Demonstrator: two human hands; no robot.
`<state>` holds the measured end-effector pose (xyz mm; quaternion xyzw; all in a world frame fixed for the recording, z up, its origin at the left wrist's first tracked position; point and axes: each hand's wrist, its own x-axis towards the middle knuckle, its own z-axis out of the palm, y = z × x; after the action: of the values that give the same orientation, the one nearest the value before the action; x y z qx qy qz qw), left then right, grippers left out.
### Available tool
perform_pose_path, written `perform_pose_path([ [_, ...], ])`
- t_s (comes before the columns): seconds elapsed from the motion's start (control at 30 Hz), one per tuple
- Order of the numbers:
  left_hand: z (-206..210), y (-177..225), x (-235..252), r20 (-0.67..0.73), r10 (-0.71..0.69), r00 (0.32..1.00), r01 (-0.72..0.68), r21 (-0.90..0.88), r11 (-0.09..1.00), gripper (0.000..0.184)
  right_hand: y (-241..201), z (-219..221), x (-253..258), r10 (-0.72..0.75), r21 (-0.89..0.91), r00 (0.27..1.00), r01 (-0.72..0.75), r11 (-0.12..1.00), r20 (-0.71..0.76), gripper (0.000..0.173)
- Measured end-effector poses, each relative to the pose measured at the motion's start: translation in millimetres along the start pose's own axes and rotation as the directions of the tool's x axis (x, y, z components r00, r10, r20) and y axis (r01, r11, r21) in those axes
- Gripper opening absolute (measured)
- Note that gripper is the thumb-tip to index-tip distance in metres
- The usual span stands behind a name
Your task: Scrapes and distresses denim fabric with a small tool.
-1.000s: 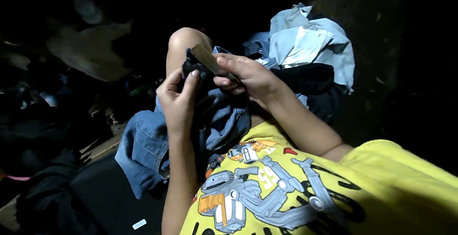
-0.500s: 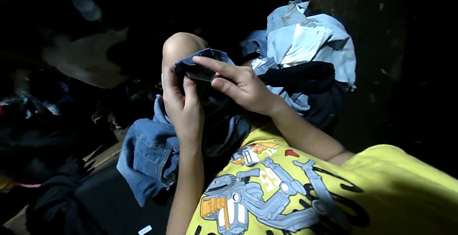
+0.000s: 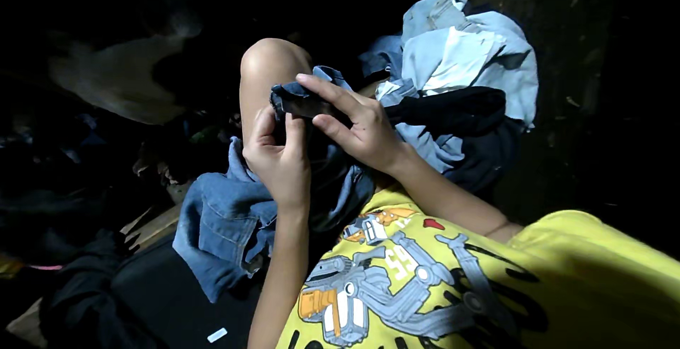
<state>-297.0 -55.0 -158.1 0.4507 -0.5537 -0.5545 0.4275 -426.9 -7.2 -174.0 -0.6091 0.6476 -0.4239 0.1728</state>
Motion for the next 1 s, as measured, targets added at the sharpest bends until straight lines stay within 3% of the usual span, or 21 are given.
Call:
perform_pose_path([
  [0.13,3.0,-2.6,-2.1,-0.039,0.034,0.999,-0.03,0.09,0.996,0.009,-7.3,14.9,3.8,0.021,-0.026,0.991,-0.025,0.999,-0.131,0.037],
  [0.2,3.8,-6.0,-2.3,-0.041,0.049,0.998,-0.043,0.125,0.991,0.012,-11.3,15.0,5.4,0.156,0.197,0.985,-0.138,0.971,-0.079,0.034],
  [0.23,4.3,-7.4,-1.8,-0.041,0.046,0.998,-0.042,0.104,0.994,0.012,-14.0,9.3,8.9,0.262,0.394,0.965,-0.25,0.884,0.025,0.032],
  [0.3,5.0,-7.9,-0.1,-0.056,0.02,0.998,-0.02,0.0,1.0,0.007,-15.6,-5.0,19.4,0.415,0.707,0.843,-0.522,0.477,0.342,0.026],
  [0.37,3.7,-6.9,2.8,-0.044,-0.024,0.999,0.021,-0.083,0.996,0.01,-3.2,-15.6,26.0,0.315,0.738,0.731,-0.664,0.123,0.605,0.023],
  [0.43,2.9,-6.1,4.3,-0.047,-0.07,0.996,0.064,-0.122,0.99,0.012,3.9,-17.1,27.2,0.225,0.714,0.695,-0.7,-0.005,0.683,0.026],
  [0.5,2.4,-5.1,5.0,-0.054,-0.104,0.993,0.094,-0.166,0.982,0.012,0.7,-17.2,25.9,0.286,0.732,0.715,-0.678,0.064,0.638,0.033],
  [0.6,2.4,-4.3,6.4,-0.083,-0.114,0.99,0.098,-0.178,0.979,0.013,-10.4,-14.3,19.5,0.361,0.69,0.867,-0.494,0.529,0.344,0.038],
  [0.63,2.2,-4.3,6.6,-0.088,-0.118,0.989,0.101,-0.178,0.979,0.013,-10.7,-12.1,14.3,0.309,0.617,0.922,-0.387,0.685,0.235,0.037],
  [0.7,2.2,-5.1,7.2,-0.092,-0.114,0.989,0.095,-0.191,0.977,0.013,-7.0,-12.4,1.4,0.181,0.41,0.97,-0.233,0.882,0.161,0.043],
  [0.8,2.7,-5.0,6.4,-0.093,-0.112,0.989,0.091,-0.201,0.975,0.012,-5.7,-7.8,-12.6,0.121,0.153,0.986,-0.137,0.979,0.111,0.048],
  [1.0,-0.9,-0.7,4.6,0.012,-0.16,0.987,0.159,-0.173,0.972,0.011,2.3,3.3,-13.9,0.089,0.086,0.996,-0.09,0.992,0.016,0.044],
])
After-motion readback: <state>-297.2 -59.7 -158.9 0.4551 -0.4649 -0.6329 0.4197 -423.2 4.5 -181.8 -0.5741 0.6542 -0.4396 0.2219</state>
